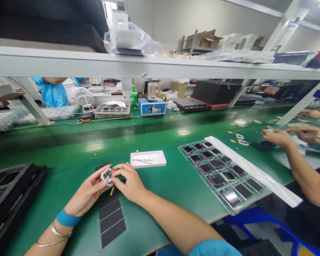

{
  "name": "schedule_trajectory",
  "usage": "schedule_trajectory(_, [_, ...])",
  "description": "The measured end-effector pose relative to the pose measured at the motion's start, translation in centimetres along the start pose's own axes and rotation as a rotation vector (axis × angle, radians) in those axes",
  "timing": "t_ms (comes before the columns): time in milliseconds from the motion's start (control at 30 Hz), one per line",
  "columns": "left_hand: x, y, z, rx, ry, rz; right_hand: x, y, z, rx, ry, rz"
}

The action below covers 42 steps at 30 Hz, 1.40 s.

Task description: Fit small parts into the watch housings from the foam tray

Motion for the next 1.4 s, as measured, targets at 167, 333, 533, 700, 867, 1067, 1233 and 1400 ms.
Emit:
schedule_trajectory(167, [0.2,-0.3,-0.4,-0.05,-0.04,0.021,0.2,0.1,0.3,-0.06,-0.016,-0.025])
schedule_trajectory(333, [0.1,-0.1,-0.2,-0.077,-0.091,0.051,0.3,0.0,0.1,-0.075,-0.041,-0.075])
schedule_trajectory(533, [0.0,0.0,-0.6,-0.034,-0.078,0.068,0.3,-0.1,0.2,-0.101,0.011,-0.082])
schedule_trajectory(700, [-0.2,-0.1,-0.9,0.005,0.02,0.015,-0.3,0.2,-0.7,0.053,0.222,-0.113])
schedule_trajectory(867, [0.1,0.0,-0.9,0.039,0.138,0.003,0.4,-0.1,-1.6,0.191,0.304,-0.119])
schedule_trajectory(1067, [0.3,0.2,-1.0,0.051,0.161,-0.055,6.1,-2.1,0.3,-0.039,0.337,0.296])
schedule_trajectory(1233, [0.1,0.3,-1.1,0.027,0.118,-0.108,5.1,-1.7,1.2,-0.221,-0.016,0.303])
schedule_trajectory(1400, [-0.4,0.1,-0.5,-0.041,0.066,-0.139,1.2,-0.3,-0.5,-0.191,-0.02,0.111])
Point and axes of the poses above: each hand's wrist, its own y-axis away from the middle knuckle, its own x-axis out of the back of the hand, z = x × y, the point moved 4 cm from there along -y, towards the middle knuckle, and after that the axes turned 15 degrees about -y, right-handed, at the moved point
